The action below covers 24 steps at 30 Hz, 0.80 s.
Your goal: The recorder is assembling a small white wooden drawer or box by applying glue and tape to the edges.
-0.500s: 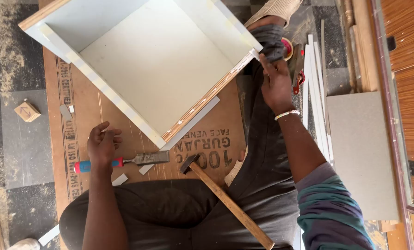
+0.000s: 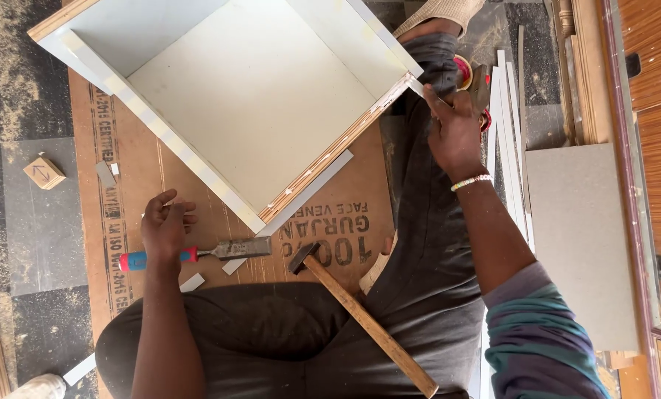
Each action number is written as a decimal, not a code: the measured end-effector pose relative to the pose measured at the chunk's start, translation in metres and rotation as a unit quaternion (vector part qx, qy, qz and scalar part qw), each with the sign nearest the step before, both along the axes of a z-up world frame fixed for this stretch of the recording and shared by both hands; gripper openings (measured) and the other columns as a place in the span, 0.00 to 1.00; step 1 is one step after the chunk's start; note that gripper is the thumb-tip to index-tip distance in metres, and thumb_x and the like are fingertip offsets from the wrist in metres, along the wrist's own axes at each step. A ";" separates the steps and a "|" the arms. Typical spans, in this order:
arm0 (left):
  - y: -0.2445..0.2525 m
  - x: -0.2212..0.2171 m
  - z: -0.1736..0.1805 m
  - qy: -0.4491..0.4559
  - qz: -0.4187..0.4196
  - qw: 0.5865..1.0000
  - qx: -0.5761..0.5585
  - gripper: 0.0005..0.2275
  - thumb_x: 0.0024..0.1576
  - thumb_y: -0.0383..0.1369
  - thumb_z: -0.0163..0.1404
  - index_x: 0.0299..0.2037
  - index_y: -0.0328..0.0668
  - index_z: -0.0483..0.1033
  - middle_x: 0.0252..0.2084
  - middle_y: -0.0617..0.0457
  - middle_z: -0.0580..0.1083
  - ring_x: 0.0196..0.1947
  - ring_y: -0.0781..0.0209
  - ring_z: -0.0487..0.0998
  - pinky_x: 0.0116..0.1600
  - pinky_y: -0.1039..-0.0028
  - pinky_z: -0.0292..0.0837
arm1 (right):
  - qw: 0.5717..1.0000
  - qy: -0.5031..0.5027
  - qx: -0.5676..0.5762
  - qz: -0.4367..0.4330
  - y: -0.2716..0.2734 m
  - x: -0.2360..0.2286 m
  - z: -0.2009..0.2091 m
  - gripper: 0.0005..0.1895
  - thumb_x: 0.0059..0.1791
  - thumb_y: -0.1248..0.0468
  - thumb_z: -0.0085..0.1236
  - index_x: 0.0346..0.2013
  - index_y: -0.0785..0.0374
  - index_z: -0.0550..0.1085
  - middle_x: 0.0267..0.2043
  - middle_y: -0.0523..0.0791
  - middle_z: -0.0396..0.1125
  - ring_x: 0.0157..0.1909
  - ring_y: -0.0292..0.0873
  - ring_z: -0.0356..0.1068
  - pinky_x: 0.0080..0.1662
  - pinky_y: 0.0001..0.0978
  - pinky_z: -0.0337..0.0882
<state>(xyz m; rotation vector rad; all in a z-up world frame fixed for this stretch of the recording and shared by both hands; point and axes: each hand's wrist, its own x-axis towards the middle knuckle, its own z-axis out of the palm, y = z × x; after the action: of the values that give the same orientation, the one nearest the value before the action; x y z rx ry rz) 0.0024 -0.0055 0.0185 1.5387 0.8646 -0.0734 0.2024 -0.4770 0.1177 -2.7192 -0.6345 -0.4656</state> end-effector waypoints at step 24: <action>-0.002 0.002 0.003 0.027 0.001 1.000 0.006 0.18 0.65 0.35 0.47 0.64 0.37 0.68 0.43 0.51 0.79 0.37 0.66 0.77 0.42 0.74 0.71 | 1.000 0.021 0.019 0.001 0.003 0.008 -0.003 0.33 0.47 0.82 0.57 0.65 0.58 0.76 0.42 0.47 0.61 0.42 0.44 0.68 0.44 0.37 0.73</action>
<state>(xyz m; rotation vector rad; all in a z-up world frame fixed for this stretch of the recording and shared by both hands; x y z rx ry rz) 0.0040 -0.0076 0.0213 1.5531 0.9113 -0.1099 0.2104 -0.4738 0.1147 -2.6853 -0.6112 -0.4142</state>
